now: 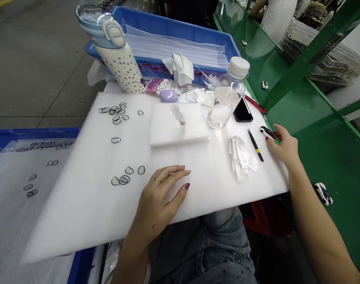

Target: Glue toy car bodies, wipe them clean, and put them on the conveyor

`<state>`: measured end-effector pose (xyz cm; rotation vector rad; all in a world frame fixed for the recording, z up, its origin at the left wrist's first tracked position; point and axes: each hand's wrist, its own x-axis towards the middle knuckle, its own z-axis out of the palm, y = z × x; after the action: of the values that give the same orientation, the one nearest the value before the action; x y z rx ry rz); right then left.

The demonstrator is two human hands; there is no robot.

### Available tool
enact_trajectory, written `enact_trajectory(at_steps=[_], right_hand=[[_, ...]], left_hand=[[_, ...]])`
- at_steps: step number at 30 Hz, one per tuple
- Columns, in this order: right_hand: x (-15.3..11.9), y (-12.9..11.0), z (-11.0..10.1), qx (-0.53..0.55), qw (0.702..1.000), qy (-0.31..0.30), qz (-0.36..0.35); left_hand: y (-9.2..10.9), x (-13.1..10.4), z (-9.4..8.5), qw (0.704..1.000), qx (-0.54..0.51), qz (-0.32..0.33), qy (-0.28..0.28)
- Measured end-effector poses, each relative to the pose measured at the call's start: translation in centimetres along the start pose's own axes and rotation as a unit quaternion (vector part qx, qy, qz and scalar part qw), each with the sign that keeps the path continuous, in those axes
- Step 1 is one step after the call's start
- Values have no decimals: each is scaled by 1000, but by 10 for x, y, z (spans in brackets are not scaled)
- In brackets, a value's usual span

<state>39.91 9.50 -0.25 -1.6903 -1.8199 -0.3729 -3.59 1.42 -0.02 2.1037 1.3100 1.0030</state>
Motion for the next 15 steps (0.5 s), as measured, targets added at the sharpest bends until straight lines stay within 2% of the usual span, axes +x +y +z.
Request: enact_trajectory(at_steps=[3,5,6,7,9,10,12,13,15], right_hand=[[6,-38,-3,-30,999,14,3],[-3,-85,-12,-31,999,1,-9],[-8,-114,-14,30,999,-21,-39],[-14,-142,-14,94,988,-82,-89],[-21,-193,-9,170,935,-232,-206],[-22,-212,-6,186,912,-279,-238],[-23,-235,-3,219,876,-327,-277],[-21,-238,-4,239,872,-328,-274],[-12,-235,-6,281,891,-281,-220]], left_hand=[[-2,-1,1,1000,5,10,0],[-2,-1,3,1000,23,15,11],[-3,-1,3,999,31,6,7],[-3,0,3,999,38,-2,6],[-2,0,2,999,50,-15,3],[-2,0,2,998,54,-14,6],[1,-5,-1,998,63,2,12],[4,-8,-1,997,72,17,26],[10,-16,-1,992,101,41,66]])
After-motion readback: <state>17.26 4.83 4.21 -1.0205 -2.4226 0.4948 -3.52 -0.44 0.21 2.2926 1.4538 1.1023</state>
